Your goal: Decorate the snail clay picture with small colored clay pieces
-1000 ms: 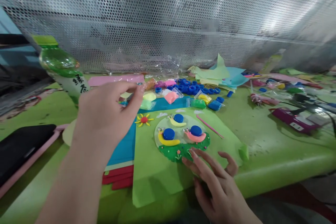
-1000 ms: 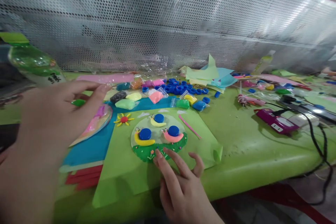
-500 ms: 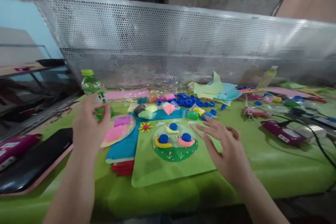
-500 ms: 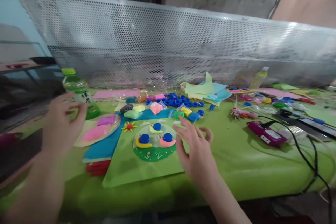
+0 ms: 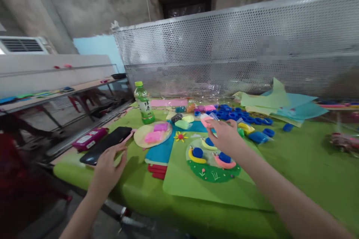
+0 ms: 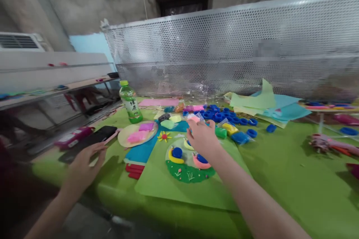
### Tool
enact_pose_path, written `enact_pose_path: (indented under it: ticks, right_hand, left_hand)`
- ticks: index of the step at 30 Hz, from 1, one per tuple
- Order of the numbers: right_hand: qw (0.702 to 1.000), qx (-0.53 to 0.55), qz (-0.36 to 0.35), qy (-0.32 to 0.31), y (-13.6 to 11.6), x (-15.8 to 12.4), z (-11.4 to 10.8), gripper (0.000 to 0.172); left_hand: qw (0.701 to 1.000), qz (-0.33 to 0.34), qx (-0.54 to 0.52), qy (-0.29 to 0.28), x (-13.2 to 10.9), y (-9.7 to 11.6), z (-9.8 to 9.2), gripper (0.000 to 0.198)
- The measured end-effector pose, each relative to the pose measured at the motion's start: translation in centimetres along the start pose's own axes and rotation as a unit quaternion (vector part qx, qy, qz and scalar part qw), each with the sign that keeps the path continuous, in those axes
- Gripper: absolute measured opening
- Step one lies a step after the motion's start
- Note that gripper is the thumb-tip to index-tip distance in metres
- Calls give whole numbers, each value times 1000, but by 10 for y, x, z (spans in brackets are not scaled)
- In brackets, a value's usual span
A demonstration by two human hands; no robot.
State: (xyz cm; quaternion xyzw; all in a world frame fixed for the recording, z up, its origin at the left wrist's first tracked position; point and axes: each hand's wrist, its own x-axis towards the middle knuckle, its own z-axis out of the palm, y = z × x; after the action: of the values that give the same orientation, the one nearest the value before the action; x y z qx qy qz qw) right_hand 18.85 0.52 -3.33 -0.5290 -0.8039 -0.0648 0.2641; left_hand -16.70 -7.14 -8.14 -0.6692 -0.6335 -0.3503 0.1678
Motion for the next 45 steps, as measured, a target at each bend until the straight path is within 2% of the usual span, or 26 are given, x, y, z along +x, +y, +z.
enact_pose_path:
  ticks: [6, 11, 16, 21, 28, 34, 38, 41, 43, 45]
  right_hand:
    - [1000, 10, 6, -6, 2, -5, -4, 32]
    - [1000, 6, 17, -17, 6, -2, -9, 28]
    - [998, 7, 46, -31, 16, 2, -16, 26]
    - [997, 15, 55, -58, 19, 4, -19, 24]
    - [996, 44, 26, -70, 9, 2, -14, 23]
    - [995, 70, -21, -66, 0, -1, -8, 23]
    - [991, 115, -34, -67, -6, -2, -12, 21]
    - [960, 263, -41, -86, -18, -7, -16, 15]
    - [915, 385, -7, -118, -26, -11, -16, 20]
    - [880, 449, 40, -150, -32, -13, -15, 25]
  left_hand:
    - [998, 20, -4, -61, 15, 30, 19, 38]
    - [990, 37, 6, -139, 40, 38, 40, 64]
    - [975, 58, 5, -212, 60, 35, 49, 50]
    - [979, 47, 11, -197, 57, 34, 46, 54]
    - [985, 54, -19, -161, 58, 39, 38, 50]
    - [983, 51, -26, -176, 58, 46, 36, 46]
    - [979, 68, -55, -182, 62, 64, 28, 46]
    - [974, 100, -93, -180, 60, 92, 23, 45]
    - [969, 122, -116, -181, 55, 114, 24, 45]
    - [964, 142, -134, -183, 50, 135, 26, 46]
